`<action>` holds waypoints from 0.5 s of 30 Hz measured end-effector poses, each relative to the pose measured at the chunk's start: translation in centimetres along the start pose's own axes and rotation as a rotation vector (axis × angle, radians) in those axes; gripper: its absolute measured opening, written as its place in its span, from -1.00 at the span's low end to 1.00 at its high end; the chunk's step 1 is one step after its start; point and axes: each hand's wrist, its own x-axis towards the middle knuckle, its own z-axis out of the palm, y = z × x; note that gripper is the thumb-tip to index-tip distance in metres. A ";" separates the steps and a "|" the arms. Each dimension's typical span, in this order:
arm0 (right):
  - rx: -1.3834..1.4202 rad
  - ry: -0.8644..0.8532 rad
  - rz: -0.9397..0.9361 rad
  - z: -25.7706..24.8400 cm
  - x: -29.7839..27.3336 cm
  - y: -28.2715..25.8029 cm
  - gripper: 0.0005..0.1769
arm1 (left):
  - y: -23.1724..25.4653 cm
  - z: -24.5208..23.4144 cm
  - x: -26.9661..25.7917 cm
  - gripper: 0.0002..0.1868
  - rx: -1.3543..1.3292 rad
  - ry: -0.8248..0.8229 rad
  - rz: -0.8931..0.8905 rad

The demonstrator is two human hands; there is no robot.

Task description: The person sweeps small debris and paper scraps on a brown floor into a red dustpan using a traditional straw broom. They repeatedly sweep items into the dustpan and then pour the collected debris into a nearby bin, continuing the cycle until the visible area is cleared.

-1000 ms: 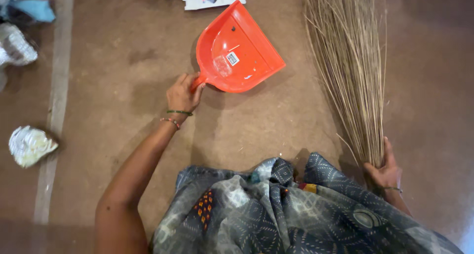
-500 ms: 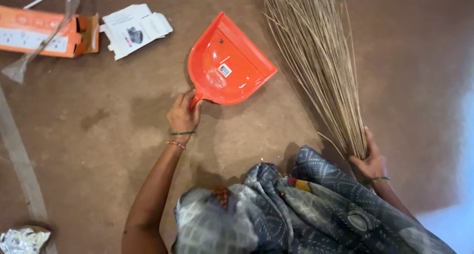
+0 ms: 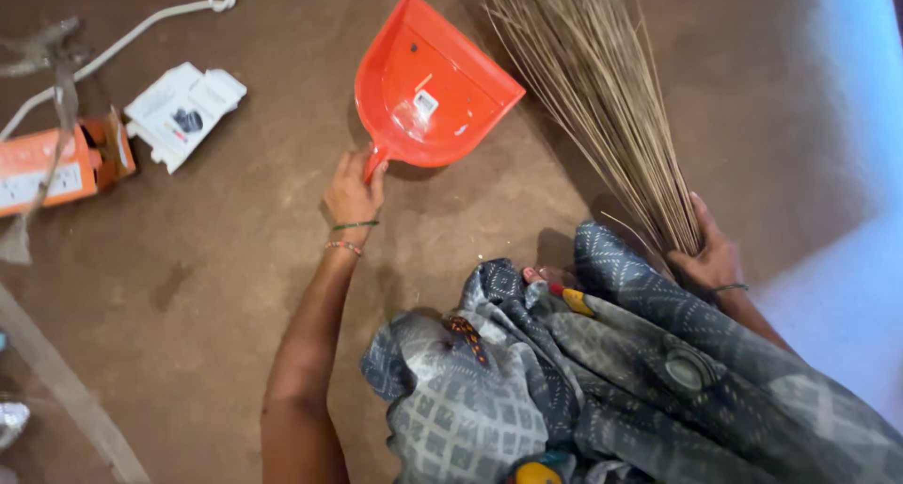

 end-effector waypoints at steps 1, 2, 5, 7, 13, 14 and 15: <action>-0.020 0.023 0.013 -0.4 -0.6 -0.2 0.22 | 0.6 0.0 0.3 -0.63 -0.028 0.003 0.030; 0.006 0.035 0.013 -0.9 -1.4 -0.4 0.21 | 1.3 0.0 0.8 -0.63 -0.038 -0.014 0.047; 0.088 0.075 0.063 -1.8 -5.5 -1.3 0.18 | 2.7 0.2 1.2 -0.63 -0.048 -0.084 0.112; 0.152 0.092 0.143 -2.1 -8.5 -1.5 0.15 | 3.6 0.8 1.4 -0.63 -0.018 -0.132 0.163; 0.010 0.229 0.250 -5.6 -15.3 -5.6 0.08 | 6.7 0.4 2.7 -0.63 -0.068 -0.199 0.236; 0.008 0.236 0.261 -5.8 -16.7 -5.9 0.08 | 7.0 0.3 2.2 -0.63 -0.070 -0.213 0.248; 0.012 0.248 0.262 -6.0 -17.4 -5.9 0.07 | 7.4 0.3 2.3 -0.64 -0.069 -0.217 0.265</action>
